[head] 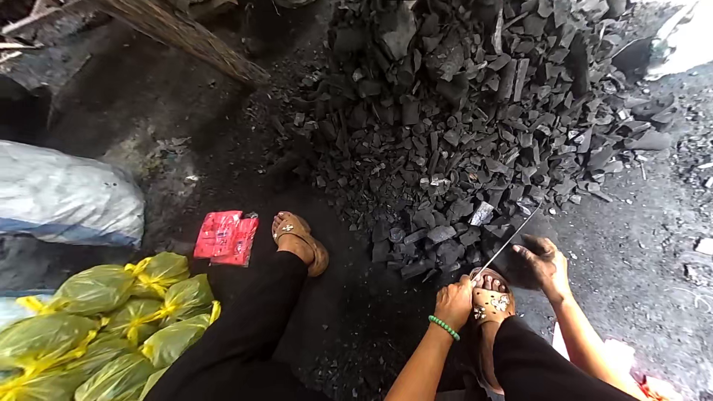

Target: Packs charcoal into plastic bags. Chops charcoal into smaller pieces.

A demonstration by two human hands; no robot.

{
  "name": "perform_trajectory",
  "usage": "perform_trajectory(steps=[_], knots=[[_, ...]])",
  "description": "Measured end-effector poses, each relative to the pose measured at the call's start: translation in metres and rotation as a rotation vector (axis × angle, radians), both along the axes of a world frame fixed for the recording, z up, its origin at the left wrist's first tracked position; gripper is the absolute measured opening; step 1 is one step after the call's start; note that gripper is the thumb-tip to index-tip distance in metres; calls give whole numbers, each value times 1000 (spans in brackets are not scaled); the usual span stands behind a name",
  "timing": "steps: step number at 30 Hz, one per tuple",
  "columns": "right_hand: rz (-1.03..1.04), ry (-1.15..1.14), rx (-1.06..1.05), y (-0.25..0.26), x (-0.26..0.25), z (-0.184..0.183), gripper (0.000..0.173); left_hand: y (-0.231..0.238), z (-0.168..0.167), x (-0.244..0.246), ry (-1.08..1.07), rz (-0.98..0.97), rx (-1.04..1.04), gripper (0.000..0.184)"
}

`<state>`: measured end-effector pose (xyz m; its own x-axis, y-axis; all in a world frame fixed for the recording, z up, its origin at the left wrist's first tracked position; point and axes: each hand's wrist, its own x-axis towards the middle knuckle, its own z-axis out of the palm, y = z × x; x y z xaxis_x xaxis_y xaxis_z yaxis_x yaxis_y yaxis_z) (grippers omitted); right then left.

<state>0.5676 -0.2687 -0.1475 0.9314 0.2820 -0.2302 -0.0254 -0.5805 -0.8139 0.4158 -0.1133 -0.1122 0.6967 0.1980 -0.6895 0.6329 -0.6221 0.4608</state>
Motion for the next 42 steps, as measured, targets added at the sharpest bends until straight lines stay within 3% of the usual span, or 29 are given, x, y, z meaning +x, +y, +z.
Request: perform_trajectory(steps=[3, 6, 8, 11, 14, 17, 19, 23, 27, 31, 37, 40, 42], knots=[[59, 78, 90, 22, 4, -2, 34, 8, -4, -19, -286, 185, 57, 41], [347, 96, 132, 63, 4, 2, 34, 19, -20, -53, -528, 548, 115, 35], [522, 43, 140, 91, 10, 14, 36, 34, -25, -72, -533, 780, 101, 35], [746, -245, 35, 130, 27, 28, 21, 62, -30, -89, -425, 1105, 70, 36], [876, -465, -102, 174, 30, 32, 21, 84, -34, -100, -280, 1291, 44, 39], [1029, -491, -281, 211, 17, 26, 38, 81, -50, -112, -198, 1368, -23, 41], [1113, -518, -292, 230, 0, 22, 46, 65, -60, -117, -135, 1368, -74, 41], [1321, -444, -282, 268, -48, 7, 65, 24, -59, -121, -20, 1191, -94, 42], [1477, -301, -530, 292, -62, -10, 61, 12, -53, -112, -21, 1062, -162, 44], [1331, -350, -281, 277, -42, -6, 43, 17, -45, -102, -186, 1128, -202, 39], [669, -663, -5, 192, -1, 33, 52, 42, -23, -77, -378, 1079, -188, 35], [488, -438, -72, 143, 14, 30, 74, 42, -22, -72, -411, 1028, -190, 33], [394, -235, -21, 119, 19, 31, 63, 39, -21, -71, -428, 1004, -191, 32]])
